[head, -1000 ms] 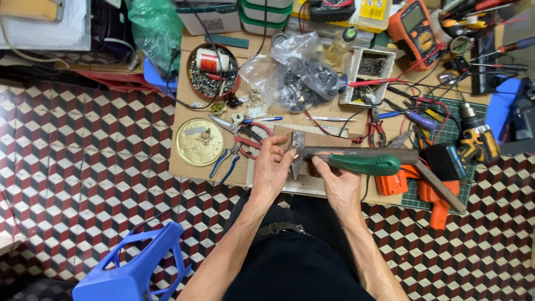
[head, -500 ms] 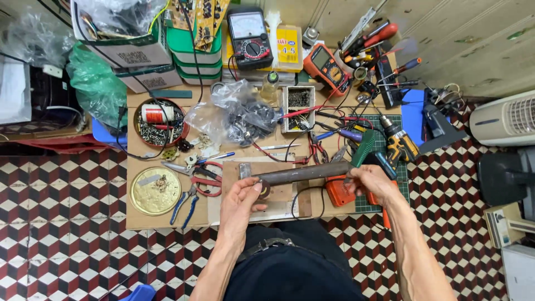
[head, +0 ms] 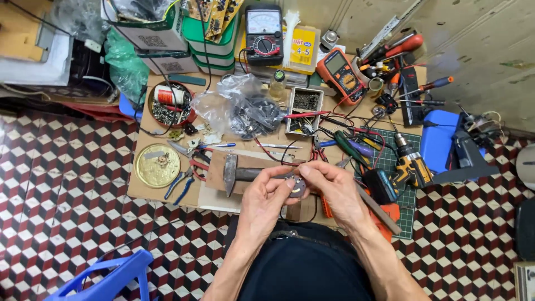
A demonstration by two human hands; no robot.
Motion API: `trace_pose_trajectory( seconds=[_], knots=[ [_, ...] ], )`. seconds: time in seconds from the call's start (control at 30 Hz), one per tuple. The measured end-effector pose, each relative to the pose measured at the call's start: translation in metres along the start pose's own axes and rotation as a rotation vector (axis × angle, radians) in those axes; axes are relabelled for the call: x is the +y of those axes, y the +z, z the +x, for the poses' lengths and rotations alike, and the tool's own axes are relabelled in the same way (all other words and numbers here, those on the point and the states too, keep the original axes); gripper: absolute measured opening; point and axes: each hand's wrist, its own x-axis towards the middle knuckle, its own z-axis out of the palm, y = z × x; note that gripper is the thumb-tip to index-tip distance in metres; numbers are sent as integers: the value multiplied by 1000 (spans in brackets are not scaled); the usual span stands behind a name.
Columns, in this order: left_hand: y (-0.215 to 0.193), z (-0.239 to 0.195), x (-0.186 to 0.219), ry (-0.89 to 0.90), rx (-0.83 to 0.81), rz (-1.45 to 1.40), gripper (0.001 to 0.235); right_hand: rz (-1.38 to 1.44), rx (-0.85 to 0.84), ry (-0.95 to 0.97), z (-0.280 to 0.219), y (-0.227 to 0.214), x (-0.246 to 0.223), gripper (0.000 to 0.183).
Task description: The person uses a soldering iron to heat a small metal component held in a vise, then uses a utility knife to scrape or clean the component's surface. The person repeats the heating and scraping cycle multiple times while working at a cluttered electronics workbench.
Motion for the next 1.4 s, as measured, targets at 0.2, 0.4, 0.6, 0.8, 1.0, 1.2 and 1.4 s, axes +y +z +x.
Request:
trace_pose_trajectory(
  seconds=[0.2, 0.4, 0.6, 0.8, 1.0, 1.2, 1.4],
  knots=[
    [25, -8, -1, 49, 107, -7, 35, 29, -75, 40, 4, -23, -4, 20],
    [43, -7, -2, 62, 207, -23, 32, 33, -98, 84, 9, -37, -7, 19],
    [45, -1, -2, 90, 199, -11, 30, 81, -100, 76, 11, -41, -14, 18],
    [47, 0, -7, 94, 186, 7, 31, 65, -118, 99, 13, -43, -17, 17],
    [49, 4, -10, 90, 198, 39, 32, 7, -125, 62, 12, -44, -18, 16],
    [45, 9, -19, 48, 196, -40, 34, -26, -116, 48, 13, -44, -17, 15],
    [43, 7, -13, -18, 196, -36, 36, -70, -84, 57, 13, -40, -22, 15]
  ],
)
